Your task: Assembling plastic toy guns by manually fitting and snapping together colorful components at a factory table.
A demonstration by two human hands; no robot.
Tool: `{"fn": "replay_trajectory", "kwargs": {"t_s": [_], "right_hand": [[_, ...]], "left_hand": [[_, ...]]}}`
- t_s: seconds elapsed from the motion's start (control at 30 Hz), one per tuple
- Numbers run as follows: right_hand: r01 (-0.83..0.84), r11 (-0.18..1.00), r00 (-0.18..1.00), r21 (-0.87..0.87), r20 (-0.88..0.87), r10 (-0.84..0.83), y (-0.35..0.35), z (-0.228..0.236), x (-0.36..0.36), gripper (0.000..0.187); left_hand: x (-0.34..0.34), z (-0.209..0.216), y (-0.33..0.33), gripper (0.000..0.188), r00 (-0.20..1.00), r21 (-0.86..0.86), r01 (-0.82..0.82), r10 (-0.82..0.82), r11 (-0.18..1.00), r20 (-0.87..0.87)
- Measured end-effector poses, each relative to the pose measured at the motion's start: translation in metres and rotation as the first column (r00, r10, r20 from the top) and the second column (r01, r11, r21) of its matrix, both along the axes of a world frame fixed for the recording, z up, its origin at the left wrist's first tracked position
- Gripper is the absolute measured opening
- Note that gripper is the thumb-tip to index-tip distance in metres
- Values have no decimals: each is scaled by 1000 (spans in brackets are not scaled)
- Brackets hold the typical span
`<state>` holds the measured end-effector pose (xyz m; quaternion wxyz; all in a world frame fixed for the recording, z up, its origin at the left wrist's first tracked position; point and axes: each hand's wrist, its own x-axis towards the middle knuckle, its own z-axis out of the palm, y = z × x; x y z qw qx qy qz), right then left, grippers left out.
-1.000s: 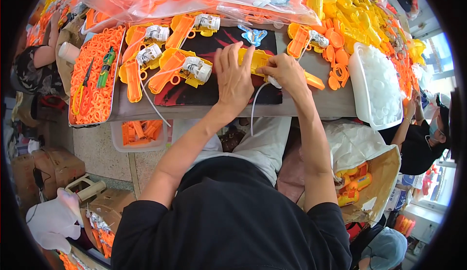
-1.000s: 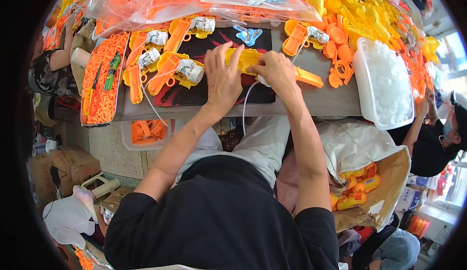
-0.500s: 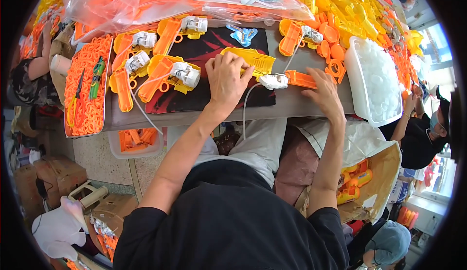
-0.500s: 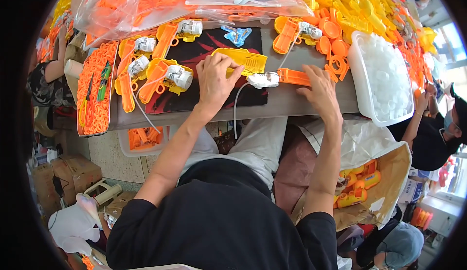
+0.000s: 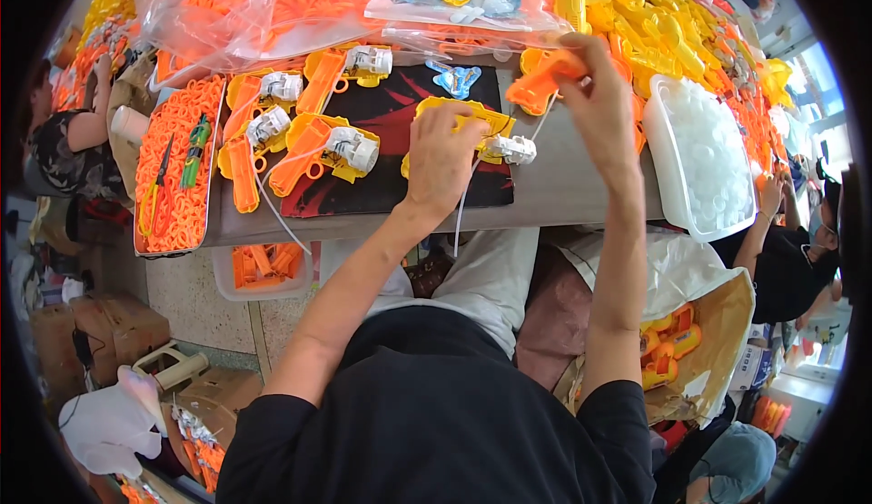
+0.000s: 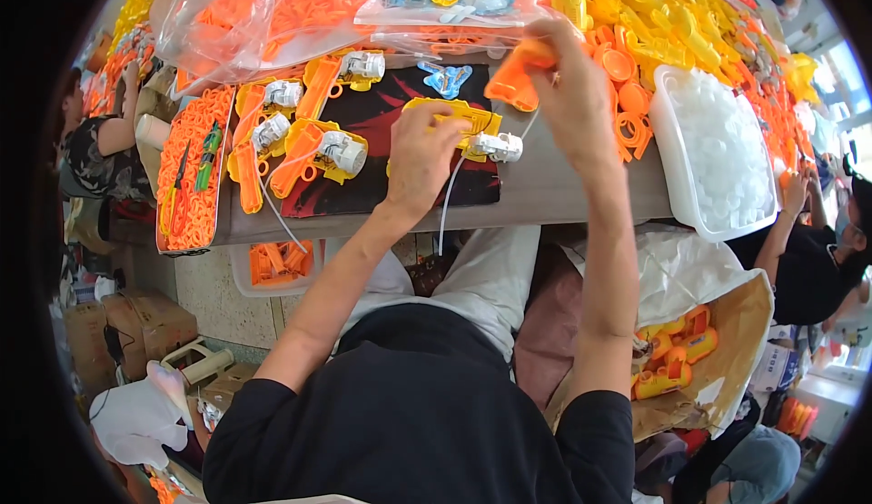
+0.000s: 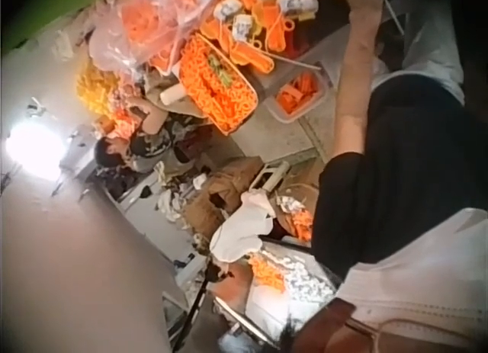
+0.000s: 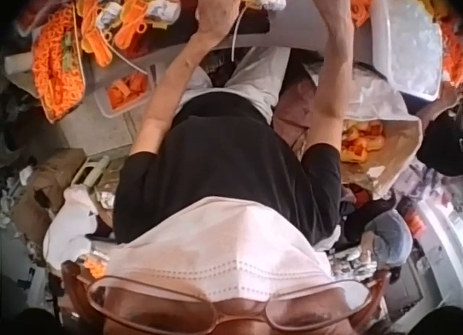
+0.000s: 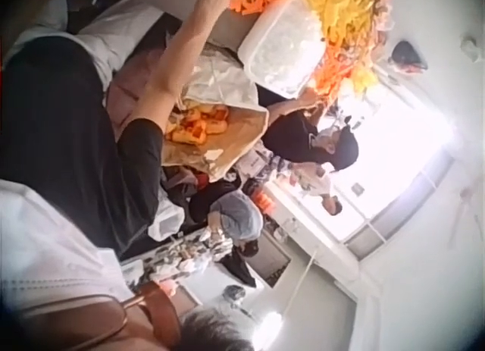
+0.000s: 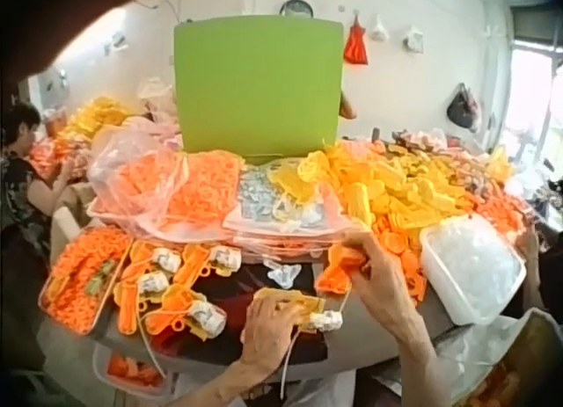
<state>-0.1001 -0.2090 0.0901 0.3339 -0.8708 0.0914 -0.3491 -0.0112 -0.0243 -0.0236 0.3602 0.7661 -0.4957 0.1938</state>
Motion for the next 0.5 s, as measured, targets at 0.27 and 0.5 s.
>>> {"fn": "replay_trajectory", "kwargs": {"t_s": [0.27, 0.5], "right_hand": [[-486, 814, 871, -316, -251, 423, 87, -42, -16, 47], [-54, 981, 933, -189, -360, -18, 40, -85, -25, 37]], "left_hand": [[16, 36, 50, 59, -124, -416, -271, -460, 868, -879], [10, 16, 42, 43, 362, -357, -58, -314, 932, -878]]}}
